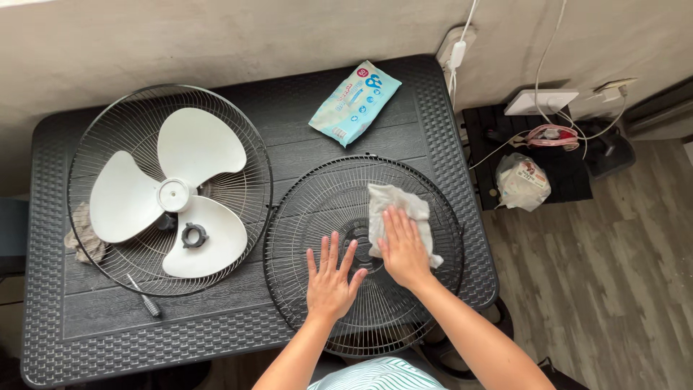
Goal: The person wipes the front grille of a disassembled electric fan with a cloth, then reattaches the grille to the fan stand. The fan blades and rear grille remain on the table.
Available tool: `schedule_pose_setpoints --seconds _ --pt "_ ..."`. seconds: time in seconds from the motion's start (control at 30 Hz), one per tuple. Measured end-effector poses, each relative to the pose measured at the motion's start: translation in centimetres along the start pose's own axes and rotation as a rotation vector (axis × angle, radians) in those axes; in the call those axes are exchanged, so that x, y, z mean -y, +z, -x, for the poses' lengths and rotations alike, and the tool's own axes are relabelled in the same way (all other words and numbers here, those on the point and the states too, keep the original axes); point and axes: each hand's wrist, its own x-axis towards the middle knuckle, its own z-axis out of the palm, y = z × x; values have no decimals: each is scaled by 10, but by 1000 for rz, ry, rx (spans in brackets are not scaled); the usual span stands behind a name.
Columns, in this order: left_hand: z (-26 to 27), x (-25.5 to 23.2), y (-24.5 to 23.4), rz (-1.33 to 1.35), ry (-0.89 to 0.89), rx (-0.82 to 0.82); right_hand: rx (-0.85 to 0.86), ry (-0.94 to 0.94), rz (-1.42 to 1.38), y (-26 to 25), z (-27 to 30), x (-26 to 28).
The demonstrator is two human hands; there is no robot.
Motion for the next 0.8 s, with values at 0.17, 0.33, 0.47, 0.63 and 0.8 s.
schedule_pose_setpoints --seconds 0.17,0.33,0.47,0.63,0.8 --pt "3 1 1 -23 -2 22 -40 102 48 1 -12 6" --pt "0 1 0 -6 -7 27 -57 269 56 13 -44 -15" --pt "-2 1 -1 5 -13 40 0 296 -67 14 -72 -52" --pt "0 -1 0 5 -16 45 -103 252 -9 27 -71 -43" --pt "-3 1 1 0 -23 44 192 -62 17 -9 -39 -44"
